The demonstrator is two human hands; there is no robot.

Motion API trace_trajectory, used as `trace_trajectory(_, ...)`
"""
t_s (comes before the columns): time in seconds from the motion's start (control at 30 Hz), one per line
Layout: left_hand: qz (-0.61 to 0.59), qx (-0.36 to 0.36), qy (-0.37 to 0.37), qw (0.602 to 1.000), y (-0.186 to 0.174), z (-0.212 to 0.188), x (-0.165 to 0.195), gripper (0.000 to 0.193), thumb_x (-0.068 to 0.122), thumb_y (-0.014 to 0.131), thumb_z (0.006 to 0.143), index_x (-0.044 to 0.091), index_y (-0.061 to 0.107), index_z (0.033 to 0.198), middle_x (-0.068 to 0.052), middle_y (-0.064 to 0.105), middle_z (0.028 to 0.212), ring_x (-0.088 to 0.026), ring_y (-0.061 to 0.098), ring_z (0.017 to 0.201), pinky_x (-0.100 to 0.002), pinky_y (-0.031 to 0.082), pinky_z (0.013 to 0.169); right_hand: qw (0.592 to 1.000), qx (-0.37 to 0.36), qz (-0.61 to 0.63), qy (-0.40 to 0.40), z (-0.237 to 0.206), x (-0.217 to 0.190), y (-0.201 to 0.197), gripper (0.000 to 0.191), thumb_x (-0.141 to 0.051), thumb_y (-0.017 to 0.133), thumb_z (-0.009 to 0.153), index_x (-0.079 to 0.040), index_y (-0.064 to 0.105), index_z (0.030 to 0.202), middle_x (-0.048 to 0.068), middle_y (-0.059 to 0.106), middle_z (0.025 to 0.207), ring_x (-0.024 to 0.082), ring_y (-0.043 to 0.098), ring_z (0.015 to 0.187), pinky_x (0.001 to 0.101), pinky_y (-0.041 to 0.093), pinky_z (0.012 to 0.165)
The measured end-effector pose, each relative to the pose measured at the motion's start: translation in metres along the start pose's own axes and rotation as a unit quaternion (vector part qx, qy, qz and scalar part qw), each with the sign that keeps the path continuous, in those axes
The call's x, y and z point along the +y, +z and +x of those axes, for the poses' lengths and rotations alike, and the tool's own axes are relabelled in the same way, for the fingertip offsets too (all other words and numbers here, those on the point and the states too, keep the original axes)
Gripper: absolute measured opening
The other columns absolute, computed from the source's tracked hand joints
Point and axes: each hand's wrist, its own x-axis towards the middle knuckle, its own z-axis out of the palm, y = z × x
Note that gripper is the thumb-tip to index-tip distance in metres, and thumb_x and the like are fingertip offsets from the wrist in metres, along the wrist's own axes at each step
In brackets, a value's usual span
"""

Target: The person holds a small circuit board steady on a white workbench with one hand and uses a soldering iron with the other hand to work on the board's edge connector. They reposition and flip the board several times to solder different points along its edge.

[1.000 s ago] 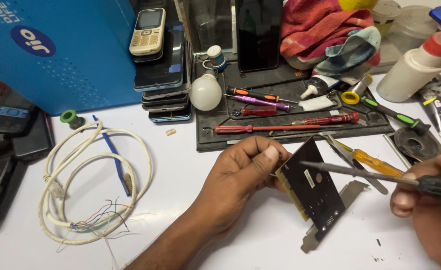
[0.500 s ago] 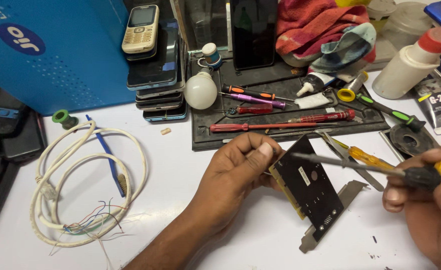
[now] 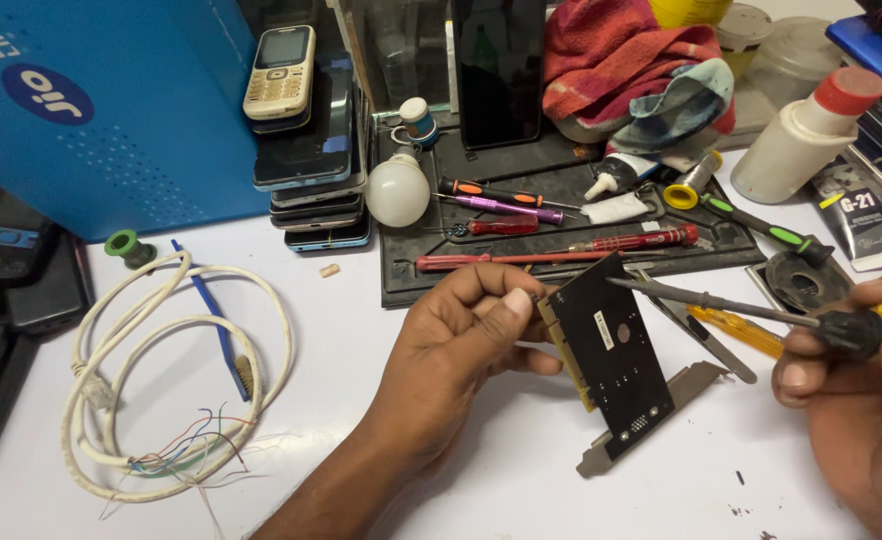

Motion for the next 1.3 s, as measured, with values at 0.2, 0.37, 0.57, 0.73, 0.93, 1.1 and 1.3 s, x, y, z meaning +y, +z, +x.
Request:
trace_trajectory(0.2, 0.009, 0.004, -0.005, 1.000, 0.000, -0.001, 0.001, 0.020, 0.017, 0.056, 0.104, 0.002, 0.059, 0.117, -0.010, 0.074, 0.103, -0.016, 0.071, 0.093, -0.035, 0.060, 0.082, 1.000, 0.000, -0.013, -0.006, 0.001, 0.002, -0.002, 0.019, -0.018, 0.049, 0.112, -0.005, 0.051, 0.125, 0.020, 0.059, 0.092, 0.023, 0.052, 0.070, 0.0409, 0.042, 0.065)
trace_trajectory(0.37, 0.032, 0.053, -0.024, 0.998, -0.001, 0.003, 0.001, 0.022, 0.019, 0.053, 0.104, 0.001, 0.060, 0.115, -0.008, 0.073, 0.096, -0.015, 0.071, 0.085, -0.031, 0.060, 0.074, 1.000, 0.000, -0.021, 0.002, 0.001, -0.002, 0.005, 0.020, -0.020, 0.048, 0.112, -0.005, 0.050, 0.126, 0.020, 0.060, 0.092, 0.023, 0.053, 0.071, 0.0437, 0.045, 0.070)
trace_trajectory(0.57, 0.071, 0.143, -0.118, 0.980, 0.000, 0.007, 0.000, 0.027, 0.025, 0.054, 0.102, 0.001, 0.060, 0.112, -0.009, 0.072, 0.090, -0.013, 0.068, 0.073, -0.028, 0.059, 0.067, 0.999, -0.010, -0.033, -0.007, 0.001, -0.008, 0.016, 0.024, -0.023, 0.053, 0.113, -0.004, 0.050, 0.127, 0.019, 0.060, 0.093, 0.024, 0.055, 0.073, 0.0440, 0.047, 0.071)
trace_trajectory(0.73, 0.099, 0.126, -0.118, 0.980, -0.001, 0.007, -0.001, 0.036, 0.013, 0.065, 0.092, -0.002, 0.055, 0.123, -0.015, 0.073, 0.087, -0.015, 0.068, 0.067, -0.028, 0.058, 0.064, 1.000, 0.000, -0.015, 0.006, 0.000, -0.013, 0.022, 0.031, -0.029, 0.060, 0.115, -0.003, 0.051, 0.128, 0.021, 0.064, 0.097, 0.026, 0.060, 0.077, 0.0453, 0.049, 0.076)
trace_trajectory(0.93, 0.143, 0.128, -0.114, 0.975, -0.001, 0.006, -0.003, 0.066, 0.000, 0.069, 0.082, -0.003, 0.044, 0.143, -0.009, 0.071, 0.084, -0.014, 0.070, 0.069, -0.029, 0.059, 0.063, 0.999, -0.019, -0.044, -0.014, -0.001, -0.023, 0.036, 0.035, -0.031, 0.067, 0.110, -0.002, 0.052, 0.123, 0.023, 0.065, 0.094, 0.028, 0.062, 0.074, 0.0446, 0.052, 0.073)
trace_trajectory(1.1, 0.094, 0.134, -0.115, 0.980, -0.005, 0.006, 0.006, 0.060, 0.000, 0.073, 0.081, 0.000, 0.046, 0.135, -0.008, 0.072, 0.082, -0.013, 0.066, 0.067, -0.027, 0.054, 0.061, 0.999, -0.041, -0.010, -0.023, -0.001, -0.029, 0.047, 0.032, -0.022, 0.067, 0.107, 0.002, 0.052, 0.121, 0.025, 0.066, 0.096, 0.028, 0.062, 0.074, 0.0433, 0.052, 0.074)
trace_trajectory(1.3, 0.146, 0.080, -0.169, 0.971, -0.007, 0.002, 0.022, 0.025, 0.007, 0.077, 0.082, -0.001, 0.065, 0.101, -0.001, 0.069, 0.071, -0.008, 0.058, 0.056, -0.024, 0.043, 0.052, 0.997, -0.037, -0.054, -0.026, -0.010, -0.023, 0.036, 0.033, -0.022, 0.067, 0.109, 0.005, 0.050, 0.117, 0.024, 0.064, 0.092, 0.028, 0.063, 0.079, 0.0444, 0.055, 0.078)
